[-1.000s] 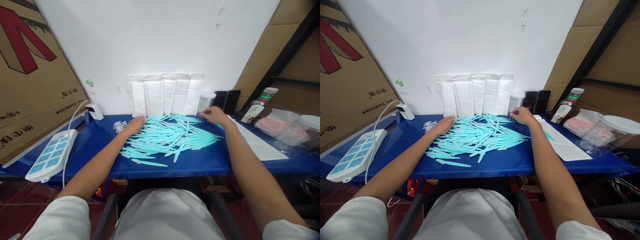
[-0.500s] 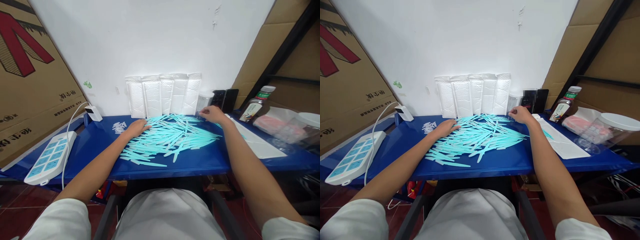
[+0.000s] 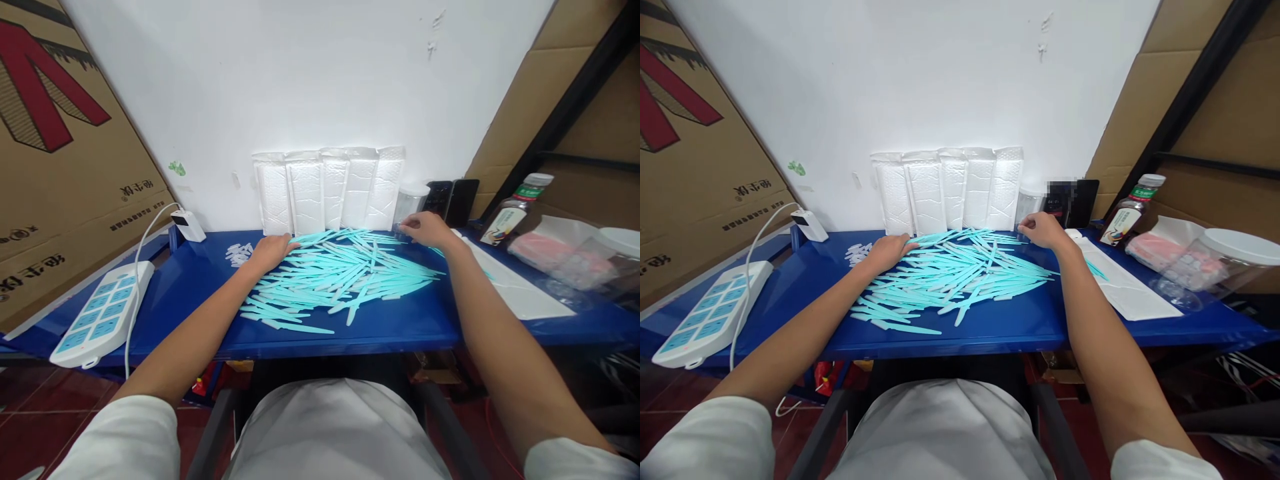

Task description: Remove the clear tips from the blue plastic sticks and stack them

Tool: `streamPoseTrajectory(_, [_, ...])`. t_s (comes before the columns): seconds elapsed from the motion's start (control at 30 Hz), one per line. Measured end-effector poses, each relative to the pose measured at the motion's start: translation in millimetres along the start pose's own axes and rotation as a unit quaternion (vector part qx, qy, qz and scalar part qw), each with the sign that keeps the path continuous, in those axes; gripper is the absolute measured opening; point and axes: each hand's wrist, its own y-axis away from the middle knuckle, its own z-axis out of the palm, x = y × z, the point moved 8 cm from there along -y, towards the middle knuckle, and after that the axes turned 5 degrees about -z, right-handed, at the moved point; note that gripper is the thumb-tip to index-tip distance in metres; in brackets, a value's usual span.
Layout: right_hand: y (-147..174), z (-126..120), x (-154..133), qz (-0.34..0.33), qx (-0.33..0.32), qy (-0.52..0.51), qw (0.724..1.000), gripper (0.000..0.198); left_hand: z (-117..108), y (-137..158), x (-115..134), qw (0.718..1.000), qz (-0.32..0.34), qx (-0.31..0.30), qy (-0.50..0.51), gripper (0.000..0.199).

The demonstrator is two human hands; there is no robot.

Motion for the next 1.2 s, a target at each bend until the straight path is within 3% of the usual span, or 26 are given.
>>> streamPoseTrajectory(0.27, [-3, -3, -8, -0.038, 0.018, 0.012, 0.999, 0.019, -35, 5, -23, 0.992, -0.086, 0.087, 0.015, 0.052])
streamPoseTrajectory(0.43, [3, 1, -45, -0.091, 0.096, -0.046, 0.990, 0.037, -47, 12, -34, 0.967, -0.150, 0.170, 0.120, 0.045])
streamPoseTrajectory(0.63, [34, 57, -138, -0.238, 0.030, -0.151, 0.959, 0.065, -48, 19, 25, 0.944, -0.005, 0.160, 0.290, 0.038])
streamPoseTrajectory(0.73, [49, 79, -167, -0.255, -0.004, -0.206, 0.945, 0.064, -49, 24, 50, 0.933, 0.040, 0.143, 0.327, 0.040])
streamPoseTrajectory(0.9, [57, 86, -174, -0.197, 0.005, -0.328, 0.924, 0.063, -50, 29, 61, 0.922, 0.070, 0.134, 0.357, 0.044])
streamPoseTrajectory(1.2, [57, 90, -179, -0.173, -0.015, -0.347, 0.922, 0.057, -55, 35, 74, 0.919, 0.115, 0.104, 0.362, 0.044])
